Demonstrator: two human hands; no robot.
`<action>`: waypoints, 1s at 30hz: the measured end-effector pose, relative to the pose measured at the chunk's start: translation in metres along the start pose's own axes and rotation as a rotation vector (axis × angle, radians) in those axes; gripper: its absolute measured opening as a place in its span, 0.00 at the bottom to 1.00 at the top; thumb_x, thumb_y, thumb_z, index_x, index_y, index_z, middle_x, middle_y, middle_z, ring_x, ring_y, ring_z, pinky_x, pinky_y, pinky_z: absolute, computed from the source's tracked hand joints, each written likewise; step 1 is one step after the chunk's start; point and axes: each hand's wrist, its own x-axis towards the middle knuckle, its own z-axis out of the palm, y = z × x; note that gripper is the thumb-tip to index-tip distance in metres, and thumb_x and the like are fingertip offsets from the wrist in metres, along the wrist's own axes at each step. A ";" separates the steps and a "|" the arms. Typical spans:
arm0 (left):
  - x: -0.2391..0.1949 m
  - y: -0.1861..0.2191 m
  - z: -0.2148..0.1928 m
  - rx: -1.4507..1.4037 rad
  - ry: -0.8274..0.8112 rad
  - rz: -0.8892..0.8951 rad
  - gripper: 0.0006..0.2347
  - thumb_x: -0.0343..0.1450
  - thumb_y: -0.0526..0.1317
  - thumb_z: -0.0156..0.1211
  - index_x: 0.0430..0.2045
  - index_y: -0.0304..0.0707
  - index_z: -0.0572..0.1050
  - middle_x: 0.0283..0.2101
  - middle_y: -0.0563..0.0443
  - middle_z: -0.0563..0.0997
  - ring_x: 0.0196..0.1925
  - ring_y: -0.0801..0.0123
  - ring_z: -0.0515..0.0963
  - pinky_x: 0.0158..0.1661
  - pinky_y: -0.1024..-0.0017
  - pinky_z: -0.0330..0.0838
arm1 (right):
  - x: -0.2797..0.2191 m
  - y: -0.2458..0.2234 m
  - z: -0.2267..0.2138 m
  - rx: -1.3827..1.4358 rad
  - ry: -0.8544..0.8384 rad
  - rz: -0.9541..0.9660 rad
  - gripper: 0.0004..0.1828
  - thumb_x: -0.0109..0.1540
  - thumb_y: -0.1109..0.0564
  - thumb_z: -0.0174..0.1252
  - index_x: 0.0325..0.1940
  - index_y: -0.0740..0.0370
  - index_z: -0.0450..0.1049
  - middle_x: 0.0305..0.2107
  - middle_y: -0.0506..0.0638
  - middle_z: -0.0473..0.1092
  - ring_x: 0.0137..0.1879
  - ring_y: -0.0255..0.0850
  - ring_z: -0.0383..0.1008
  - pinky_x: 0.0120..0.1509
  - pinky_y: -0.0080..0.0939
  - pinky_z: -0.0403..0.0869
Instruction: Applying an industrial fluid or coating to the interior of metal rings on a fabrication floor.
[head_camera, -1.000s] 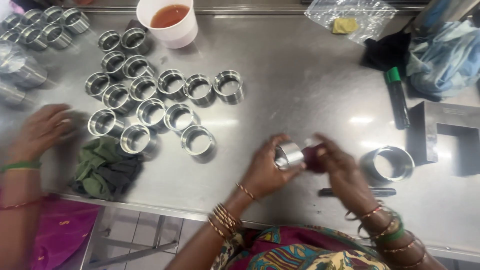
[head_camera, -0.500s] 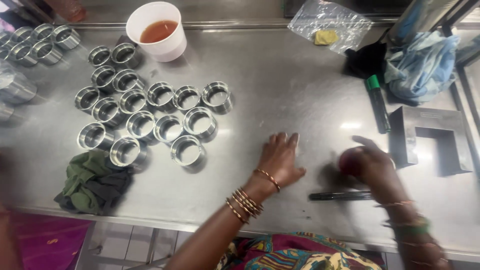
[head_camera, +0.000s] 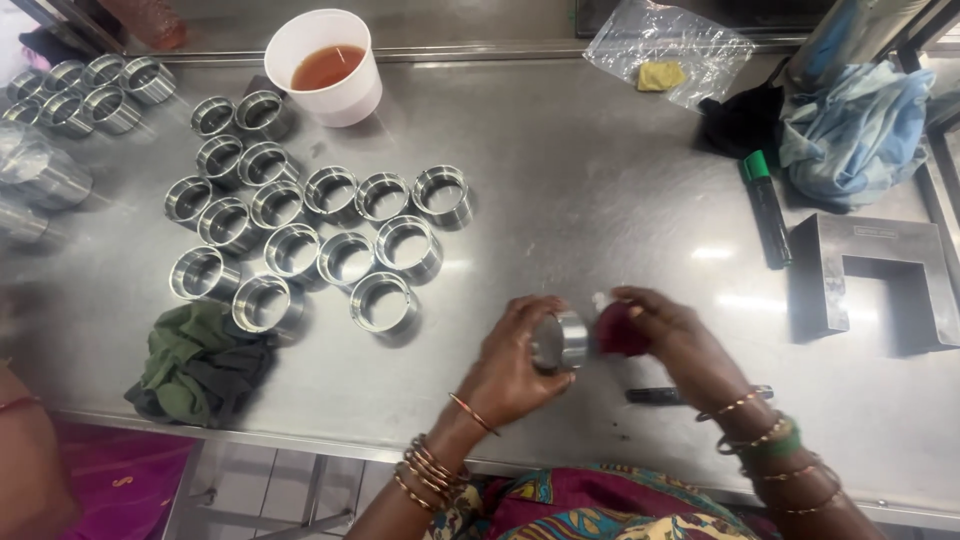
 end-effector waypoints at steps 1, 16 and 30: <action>0.000 -0.004 0.010 -0.002 0.002 -0.002 0.38 0.56 0.45 0.75 0.62 0.45 0.63 0.62 0.44 0.69 0.63 0.51 0.74 0.60 0.62 0.73 | -0.003 -0.002 0.008 -0.002 -0.002 0.000 0.21 0.69 0.57 0.41 0.64 0.58 0.69 0.45 0.53 0.78 0.51 0.37 0.79 0.60 0.34 0.77; -0.001 -0.005 0.047 0.007 0.446 0.726 0.30 0.69 0.50 0.66 0.63 0.39 0.62 0.55 0.37 0.73 0.58 0.45 0.78 0.52 0.54 0.80 | -0.041 -0.031 0.031 0.472 -0.031 0.182 0.24 0.70 0.48 0.40 0.68 0.60 0.63 0.45 0.56 0.75 0.51 0.41 0.76 0.53 0.46 0.78; 0.094 -0.026 -0.032 0.384 0.148 0.130 0.41 0.59 0.58 0.66 0.65 0.39 0.61 0.56 0.39 0.72 0.57 0.54 0.74 0.56 0.54 0.75 | -0.030 0.038 -0.064 0.114 0.360 -0.451 0.23 0.72 0.55 0.41 0.69 0.68 0.63 0.44 0.58 0.73 0.46 0.43 0.77 0.53 0.42 0.77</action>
